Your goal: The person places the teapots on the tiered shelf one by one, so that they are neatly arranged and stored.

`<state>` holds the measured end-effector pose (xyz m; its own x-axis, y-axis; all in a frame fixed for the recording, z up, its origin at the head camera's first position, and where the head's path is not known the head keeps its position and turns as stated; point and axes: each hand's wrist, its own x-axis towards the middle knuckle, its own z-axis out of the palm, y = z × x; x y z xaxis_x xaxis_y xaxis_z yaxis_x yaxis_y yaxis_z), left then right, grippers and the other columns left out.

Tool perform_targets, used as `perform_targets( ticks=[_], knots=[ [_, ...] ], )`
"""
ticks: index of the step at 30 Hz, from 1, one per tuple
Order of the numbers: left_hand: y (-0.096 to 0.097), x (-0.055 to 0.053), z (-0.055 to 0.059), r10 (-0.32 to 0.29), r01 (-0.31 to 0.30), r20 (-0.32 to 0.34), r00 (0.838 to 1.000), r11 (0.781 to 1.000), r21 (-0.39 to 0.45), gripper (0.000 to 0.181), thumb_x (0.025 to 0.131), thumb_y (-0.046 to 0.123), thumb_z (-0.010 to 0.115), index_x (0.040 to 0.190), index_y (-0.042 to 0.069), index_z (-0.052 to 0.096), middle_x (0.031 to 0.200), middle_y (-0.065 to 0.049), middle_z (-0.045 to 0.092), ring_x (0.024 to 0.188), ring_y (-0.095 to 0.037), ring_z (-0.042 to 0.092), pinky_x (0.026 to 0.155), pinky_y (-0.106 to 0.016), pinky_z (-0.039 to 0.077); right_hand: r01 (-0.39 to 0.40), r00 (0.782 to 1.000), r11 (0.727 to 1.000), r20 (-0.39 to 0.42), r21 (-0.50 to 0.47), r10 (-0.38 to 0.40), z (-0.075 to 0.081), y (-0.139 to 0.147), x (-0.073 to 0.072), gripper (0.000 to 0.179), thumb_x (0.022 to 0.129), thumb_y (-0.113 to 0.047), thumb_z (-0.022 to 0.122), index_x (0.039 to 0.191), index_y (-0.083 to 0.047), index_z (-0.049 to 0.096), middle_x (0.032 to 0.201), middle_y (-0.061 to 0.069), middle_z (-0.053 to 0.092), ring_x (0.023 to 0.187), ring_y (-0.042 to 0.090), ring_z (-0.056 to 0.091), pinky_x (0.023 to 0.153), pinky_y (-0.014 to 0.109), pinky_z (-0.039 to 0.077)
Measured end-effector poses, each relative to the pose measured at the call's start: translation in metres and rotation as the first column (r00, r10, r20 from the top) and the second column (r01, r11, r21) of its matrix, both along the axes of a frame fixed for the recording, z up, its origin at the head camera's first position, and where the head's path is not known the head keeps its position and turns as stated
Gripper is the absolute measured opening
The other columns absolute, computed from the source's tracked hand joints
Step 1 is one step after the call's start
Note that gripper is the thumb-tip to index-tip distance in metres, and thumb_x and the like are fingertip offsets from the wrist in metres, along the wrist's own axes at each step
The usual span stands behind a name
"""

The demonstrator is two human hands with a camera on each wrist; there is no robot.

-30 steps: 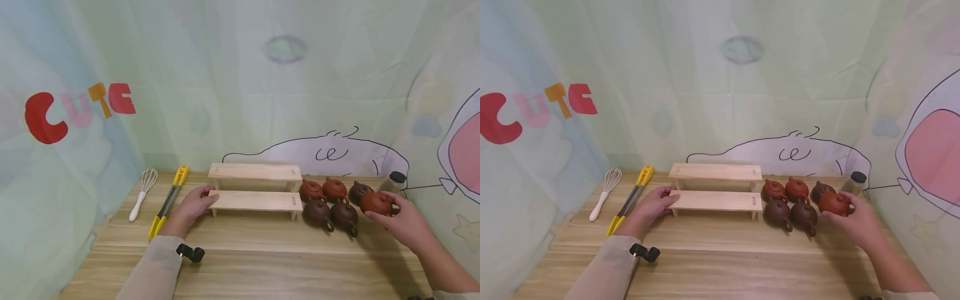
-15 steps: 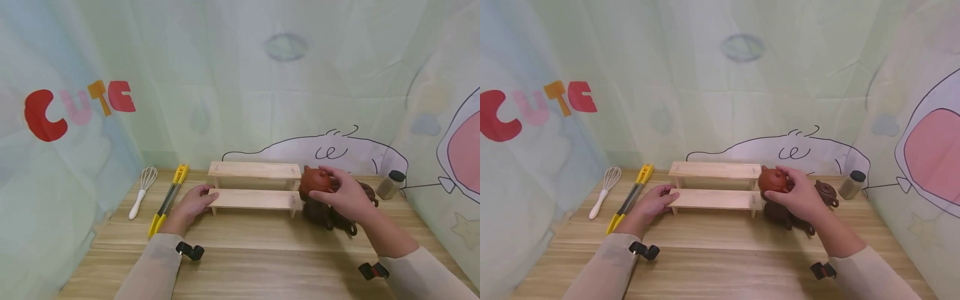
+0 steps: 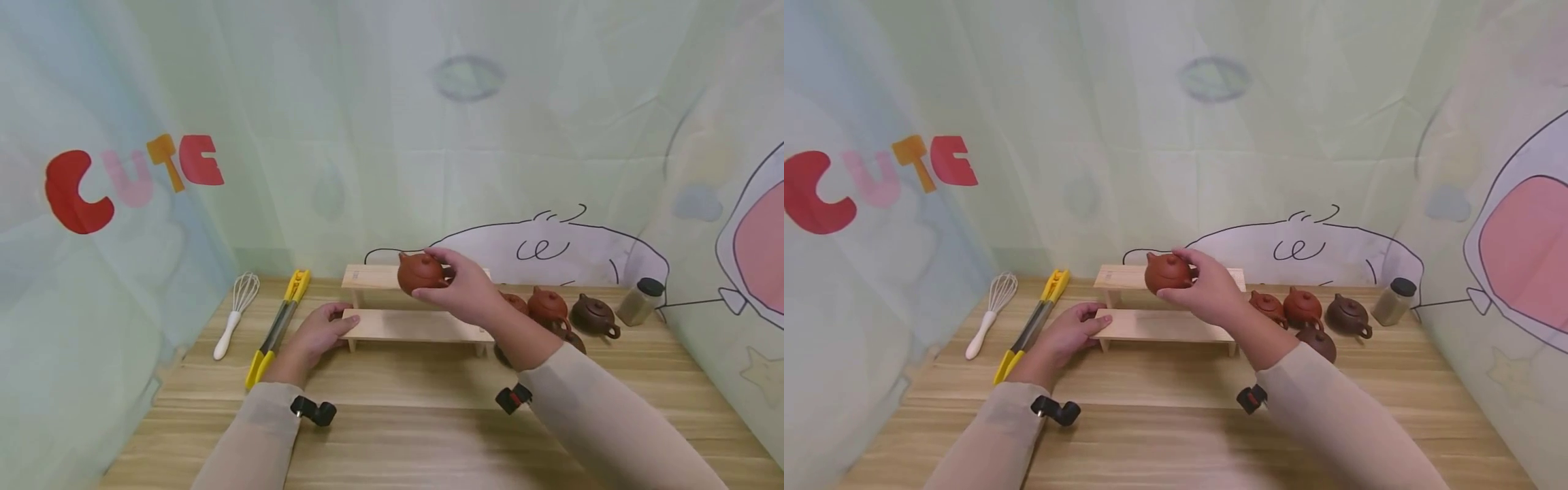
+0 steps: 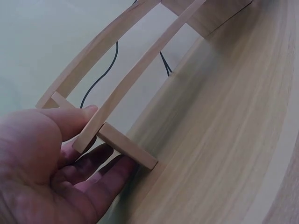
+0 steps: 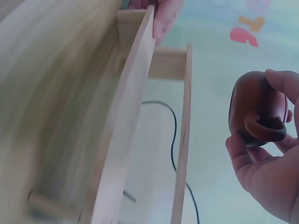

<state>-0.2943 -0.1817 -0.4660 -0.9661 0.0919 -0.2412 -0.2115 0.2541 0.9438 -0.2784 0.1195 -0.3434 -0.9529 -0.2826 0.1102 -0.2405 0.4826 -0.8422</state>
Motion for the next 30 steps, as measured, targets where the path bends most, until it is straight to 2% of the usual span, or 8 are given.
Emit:
perform_targets(
  ticks=[4, 8, 12, 16, 24, 27, 30],
  knots=[
    [-0.001, 0.000, 0.000, -0.001, 0.001, 0.000, 1.000, 1.000, -0.019, 0.060, 0.106, 0.031, 0.069, 0.156, 0.004, 0.048, 0.172, -0.023, 0.035, 0.137, -0.036, 0.061, 0.111, -0.050, 0.058, -0.028, 0.999, 1.000, -0.021, 0.004, 0.028, -0.002, -0.029, -0.018, 0.082, 0.086, -0.029, 0.091, 0.157, -0.019, 0.052, 0.145, 0.006, 0.066, 0.131, 0.029, 0.065, 0.098, 0.045, 0.063],
    [0.001, -0.001, 0.000, -0.016, 0.016, -0.007, 1.000, 1.000, -0.013, 0.061, 0.106, 0.031, 0.069, 0.156, 0.004, 0.048, 0.172, -0.025, 0.033, 0.139, -0.036, 0.059, 0.110, -0.049, 0.058, -0.043, 0.999, 0.999, -0.025, 0.006, 0.043, -0.009, -0.049, -0.034, 0.083, 0.088, -0.027, 0.090, 0.159, -0.015, 0.050, 0.149, 0.007, 0.064, 0.132, 0.029, 0.065, 0.105, 0.046, 0.061],
    [0.004, -0.001, 0.000, -0.030, 0.030, -0.007, 1.000, 1.000, 0.003, 0.061, 0.106, 0.028, 0.069, 0.156, 0.002, 0.047, 0.174, -0.026, 0.030, 0.141, -0.037, 0.057, 0.109, -0.049, 0.059, -0.033, 0.999, 0.999, -0.022, 0.034, 0.034, -0.015, -0.062, -0.043, 0.084, 0.089, -0.028, 0.088, 0.161, -0.013, 0.047, 0.153, 0.009, 0.062, 0.136, 0.029, 0.064, 0.113, 0.046, 0.056],
    [0.004, -0.002, 0.001, -0.026, 0.026, 0.004, 1.000, 0.999, 0.021, 0.059, 0.107, 0.026, 0.068, 0.157, 0.002, 0.047, 0.175, -0.025, 0.028, 0.141, -0.037, 0.057, 0.112, -0.051, 0.057, -0.011, 1.000, 0.998, -0.028, 0.063, 0.013, -0.019, -0.071, -0.048, 0.083, 0.090, -0.029, 0.088, 0.161, -0.014, 0.047, 0.154, 0.008, 0.061, 0.138, 0.029, 0.063, 0.115, 0.047, 0.054],
    [0.000, -0.001, 0.003, -0.020, 0.019, 0.004, 1.000, 1.000, 0.017, 0.059, 0.107, 0.027, 0.067, 0.157, 0.004, 0.047, 0.176, -0.023, 0.027, 0.142, -0.036, 0.056, 0.114, -0.053, 0.055, 0.000, 1.000, 0.999, -0.016, 0.051, 0.001, -0.022, -0.076, -0.050, 0.084, 0.091, -0.032, 0.087, 0.162, -0.016, 0.045, 0.155, 0.008, 0.060, 0.139, 0.031, 0.061, 0.115, 0.049, 0.054],
    [-0.001, -0.001, 0.002, -0.015, 0.015, 0.002, 1.000, 1.000, 0.011, 0.058, 0.107, 0.028, 0.068, 0.157, 0.005, 0.048, 0.175, -0.023, 0.028, 0.141, -0.035, 0.057, 0.111, -0.049, 0.057, 0.009, 1.000, 0.999, -0.026, 0.039, -0.008, -0.021, -0.073, -0.044, 0.083, 0.091, -0.035, 0.087, 0.162, -0.018, 0.046, 0.159, 0.007, 0.057, 0.143, 0.033, 0.059, 0.113, 0.051, 0.055],
    [-0.002, -0.001, 0.001, -0.011, 0.011, -0.001, 1.000, 1.000, 0.007, 0.057, 0.107, 0.028, 0.068, 0.156, 0.004, 0.049, 0.174, -0.023, 0.030, 0.137, -0.034, 0.058, 0.107, -0.046, 0.060, 0.024, 0.999, 0.999, -0.033, 0.021, -0.023, -0.019, -0.064, -0.032, 0.080, 0.091, -0.038, 0.086, 0.160, -0.022, 0.049, 0.164, 0.002, 0.052, 0.146, 0.034, 0.055, 0.111, 0.055, 0.057]
  ],
)
